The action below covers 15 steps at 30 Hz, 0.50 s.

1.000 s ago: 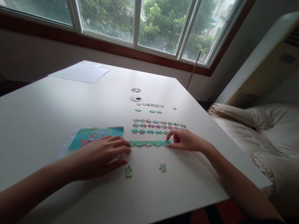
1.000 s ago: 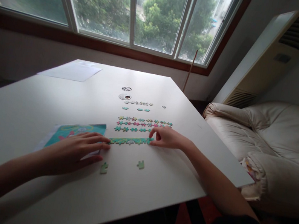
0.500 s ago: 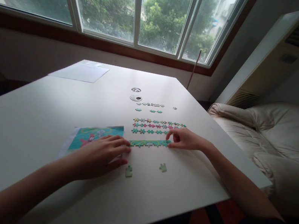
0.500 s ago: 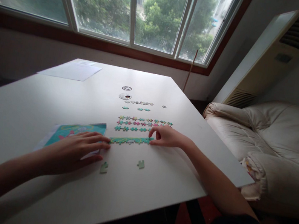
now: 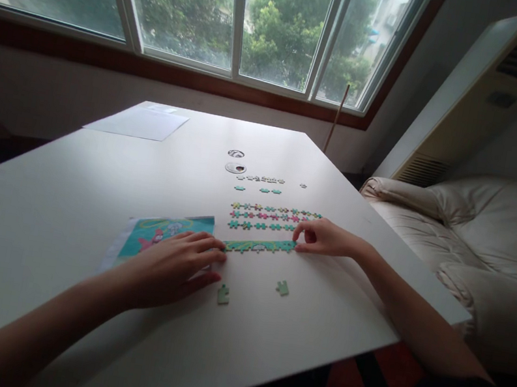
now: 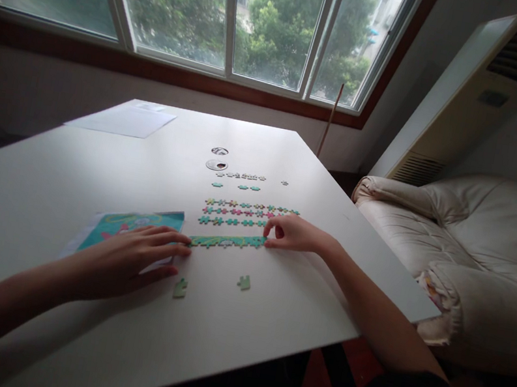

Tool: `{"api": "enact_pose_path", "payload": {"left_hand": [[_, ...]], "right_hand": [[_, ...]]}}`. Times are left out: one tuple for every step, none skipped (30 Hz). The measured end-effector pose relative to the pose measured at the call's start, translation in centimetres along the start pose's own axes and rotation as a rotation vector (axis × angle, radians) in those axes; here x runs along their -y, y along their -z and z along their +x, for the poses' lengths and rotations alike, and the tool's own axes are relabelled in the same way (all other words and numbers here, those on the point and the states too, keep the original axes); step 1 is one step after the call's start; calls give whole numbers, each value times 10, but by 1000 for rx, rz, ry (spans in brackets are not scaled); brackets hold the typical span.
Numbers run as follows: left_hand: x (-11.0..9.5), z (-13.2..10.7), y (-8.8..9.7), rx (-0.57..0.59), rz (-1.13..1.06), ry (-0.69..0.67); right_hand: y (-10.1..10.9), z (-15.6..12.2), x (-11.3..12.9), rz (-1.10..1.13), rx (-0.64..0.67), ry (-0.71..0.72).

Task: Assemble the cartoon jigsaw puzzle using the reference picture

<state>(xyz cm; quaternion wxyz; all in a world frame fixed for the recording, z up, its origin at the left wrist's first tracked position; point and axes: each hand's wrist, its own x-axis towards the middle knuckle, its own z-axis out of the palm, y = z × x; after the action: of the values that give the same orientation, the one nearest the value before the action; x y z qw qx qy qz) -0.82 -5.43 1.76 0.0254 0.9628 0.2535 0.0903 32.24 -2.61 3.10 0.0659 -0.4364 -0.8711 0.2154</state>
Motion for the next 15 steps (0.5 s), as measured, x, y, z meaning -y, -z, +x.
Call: {"api": "enact_pose_path", "payload": {"left_hand": [[0, 0, 0, 2, -1, 2], [0, 0, 0, 3, -3, 5], [0, 1, 0, -1, -6, 6], [0, 1, 0, -6, -10, 7], [0, 1, 0, -12, -14, 6], [1, 0, 0, -16, -16, 8], [1, 0, 0, -22, -17, 9], [1, 0, 0, -28, -17, 10], [2, 0, 0, -33, -14, 10], [2, 0, 0, -37, -9, 13], [3, 1, 1, -41, -2, 14], [3, 2, 1, -42, 4, 12], [2, 4, 2, -41, 8, 8], [2, 7, 3, -36, 10, 2], [0, 11, 4, -29, 10, -9]], "right_hand": [[0, 0, 0, 3, 1, -1], [0, 0, 0, 5, 3, -3], [0, -1, 0, 6, 5, -3], [0, -1, 0, 7, 7, -3], [0, -1, 0, 9, 9, -1], [0, -1, 0, 11, 10, 0], [0, -1, 0, 16, 11, 3], [0, -1, 1, 21, 13, 5], [1, -1, 1, 25, 14, 8], [1, -1, 2, 29, 15, 9], [1, -1, 2, 30, 14, 11], [1, -1, 3, 30, 14, 12], [1, -1, 3, 30, 13, 14], [1, -1, 3, 30, 13, 16], [0, -1, 3, 31, 13, 19]]}}
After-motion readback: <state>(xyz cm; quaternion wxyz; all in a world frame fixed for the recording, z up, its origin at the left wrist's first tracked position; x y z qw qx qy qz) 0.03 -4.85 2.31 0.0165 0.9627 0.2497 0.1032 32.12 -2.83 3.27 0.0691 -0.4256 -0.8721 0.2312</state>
